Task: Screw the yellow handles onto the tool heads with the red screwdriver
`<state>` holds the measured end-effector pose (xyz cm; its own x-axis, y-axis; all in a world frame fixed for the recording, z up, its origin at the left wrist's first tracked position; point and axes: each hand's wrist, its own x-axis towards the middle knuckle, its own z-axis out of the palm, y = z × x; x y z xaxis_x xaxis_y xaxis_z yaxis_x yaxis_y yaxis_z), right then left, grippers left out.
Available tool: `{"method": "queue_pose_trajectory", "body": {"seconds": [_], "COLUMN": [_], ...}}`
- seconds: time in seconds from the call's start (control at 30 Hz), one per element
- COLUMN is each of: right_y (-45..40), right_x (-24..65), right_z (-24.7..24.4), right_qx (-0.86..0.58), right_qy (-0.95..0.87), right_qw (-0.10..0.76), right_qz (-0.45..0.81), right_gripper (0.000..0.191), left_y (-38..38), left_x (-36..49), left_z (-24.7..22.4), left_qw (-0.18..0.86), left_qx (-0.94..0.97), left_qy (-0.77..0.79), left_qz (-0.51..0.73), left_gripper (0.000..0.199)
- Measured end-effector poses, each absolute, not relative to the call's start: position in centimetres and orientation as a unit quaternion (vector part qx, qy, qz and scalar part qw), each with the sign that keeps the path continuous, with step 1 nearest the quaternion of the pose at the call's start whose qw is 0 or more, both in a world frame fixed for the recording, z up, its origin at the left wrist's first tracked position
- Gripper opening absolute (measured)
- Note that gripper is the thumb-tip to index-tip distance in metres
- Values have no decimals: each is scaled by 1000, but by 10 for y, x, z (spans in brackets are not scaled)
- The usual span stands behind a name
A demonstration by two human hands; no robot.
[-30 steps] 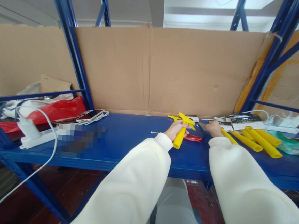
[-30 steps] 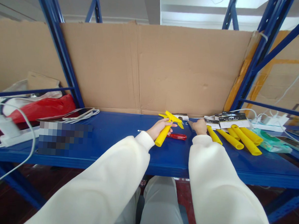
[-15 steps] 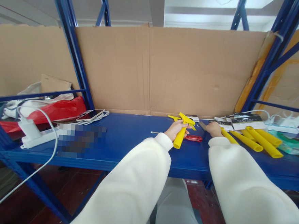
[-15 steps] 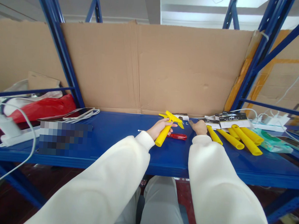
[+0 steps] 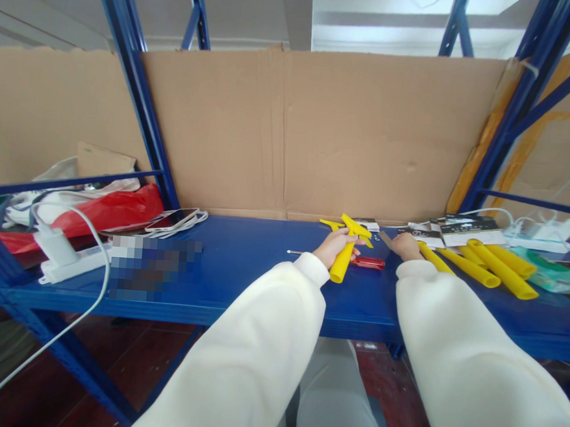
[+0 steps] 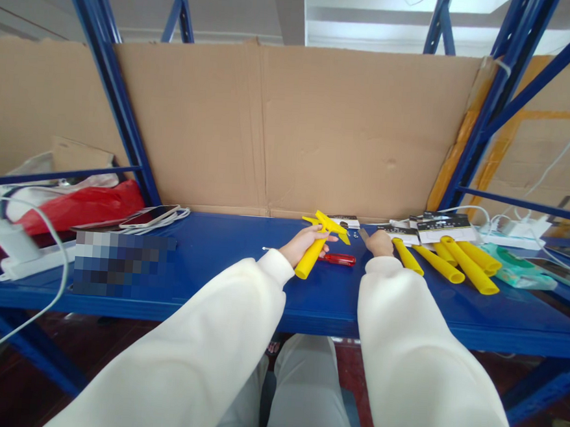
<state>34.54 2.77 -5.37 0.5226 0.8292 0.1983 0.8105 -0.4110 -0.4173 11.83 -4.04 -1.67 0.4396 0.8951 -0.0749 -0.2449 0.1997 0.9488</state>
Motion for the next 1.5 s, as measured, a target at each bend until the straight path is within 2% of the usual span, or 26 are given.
{"method": "queue_pose_trajectory", "body": {"seconds": [0.47, 0.6, 0.7, 0.8, 1.0, 1.13, 1.3, 1.5], "right_y": [19, 17, 17, 18, 9, 2, 2, 6], "right_x": [336, 337, 337, 327, 303, 301, 301, 304], "right_z": [-51, -50, -46, -40, -35, -33, -30, -30], "right_qx": [-846, -839, -807, -744, -591, -519, -495, -562], "right_qy": [-482, -491, -520, -564, -569, -528, -505, -443], "right_qw": [228, 234, 278, 358, 471, 531, 556, 592], "right_qz": [17, 3, -16, 10, 325, 412, 436, 370], "right_gripper": [63, 52, 33, 19, 22, 21, 15, 13], "left_y": [-43, -44, -44, -43, -42, -43, -44, -42], "left_x": [118, 118, 118, 118, 117, 117, 118, 119], "left_z": [-15, -15, -15, -16, -16, -15, -14, -15], "left_qw": [690, 688, 687, 685, 688, 693, 697, 684], "left_qx": [488, 493, 496, 497, 497, 492, 480, 438], "left_qy": [347, 345, 345, 346, 341, 334, 332, 346], "left_qz": [407, 405, 404, 404, 403, 408, 417, 470], "left_gripper": [26, 22, 22, 22, 17, 16, 15, 15]}}
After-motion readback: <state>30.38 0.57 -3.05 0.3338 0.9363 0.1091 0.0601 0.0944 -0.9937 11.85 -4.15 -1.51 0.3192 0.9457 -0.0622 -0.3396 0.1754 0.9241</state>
